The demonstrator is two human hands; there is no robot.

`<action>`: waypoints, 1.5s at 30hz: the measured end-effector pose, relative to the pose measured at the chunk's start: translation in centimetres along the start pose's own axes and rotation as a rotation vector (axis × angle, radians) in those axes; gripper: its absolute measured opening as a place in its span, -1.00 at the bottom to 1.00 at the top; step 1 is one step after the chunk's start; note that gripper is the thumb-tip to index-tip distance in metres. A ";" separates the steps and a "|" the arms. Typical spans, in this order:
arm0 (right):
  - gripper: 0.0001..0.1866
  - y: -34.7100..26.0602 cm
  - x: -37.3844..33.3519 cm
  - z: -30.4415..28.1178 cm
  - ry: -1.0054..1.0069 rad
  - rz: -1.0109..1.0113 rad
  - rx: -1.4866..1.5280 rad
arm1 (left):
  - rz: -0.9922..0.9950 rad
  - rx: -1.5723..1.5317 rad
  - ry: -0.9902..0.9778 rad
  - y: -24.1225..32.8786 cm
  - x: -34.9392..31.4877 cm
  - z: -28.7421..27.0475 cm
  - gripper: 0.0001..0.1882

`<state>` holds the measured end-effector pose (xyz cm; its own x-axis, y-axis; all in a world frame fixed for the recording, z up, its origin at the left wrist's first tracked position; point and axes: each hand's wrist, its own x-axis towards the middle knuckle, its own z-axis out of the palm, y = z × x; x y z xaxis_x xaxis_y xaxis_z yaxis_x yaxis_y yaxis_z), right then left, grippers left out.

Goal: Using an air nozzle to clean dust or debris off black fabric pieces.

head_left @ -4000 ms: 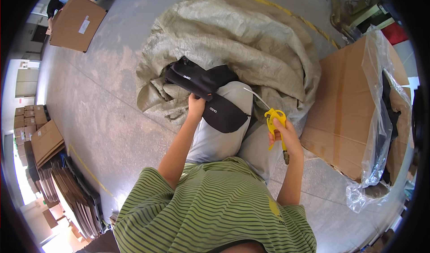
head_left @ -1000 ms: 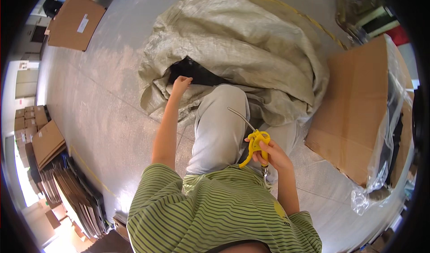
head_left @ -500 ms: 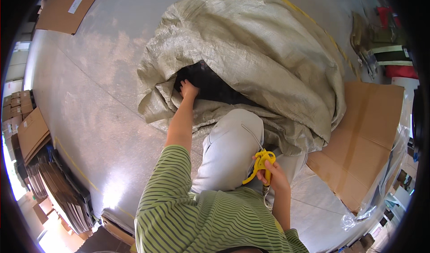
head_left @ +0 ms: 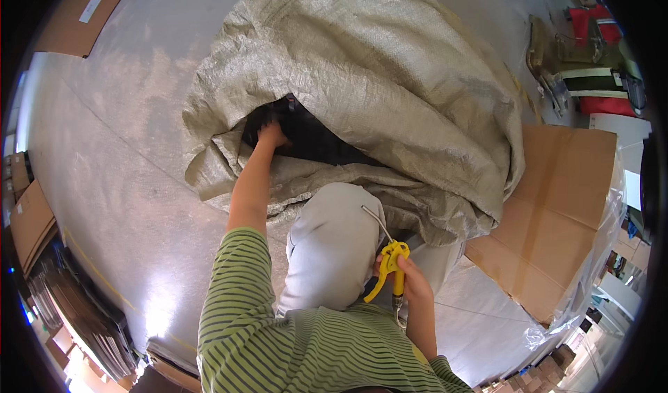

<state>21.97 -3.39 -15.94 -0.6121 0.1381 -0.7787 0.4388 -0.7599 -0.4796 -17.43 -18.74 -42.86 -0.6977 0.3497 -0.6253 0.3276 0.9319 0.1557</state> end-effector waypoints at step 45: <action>-0.68 -13.8 0.4 2.3 -0.332 -0.272 -0.487 | 0.685 -2.379 -1.196 10.2 -22.0 -15.6 -0.68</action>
<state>14.18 5.69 -8.76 -0.8799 0.0213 -0.4746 0.4402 -0.3393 -0.8313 -8.67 -15.47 -15.57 -0.2503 0.9682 -0.0049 -0.9658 -0.2500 -0.0683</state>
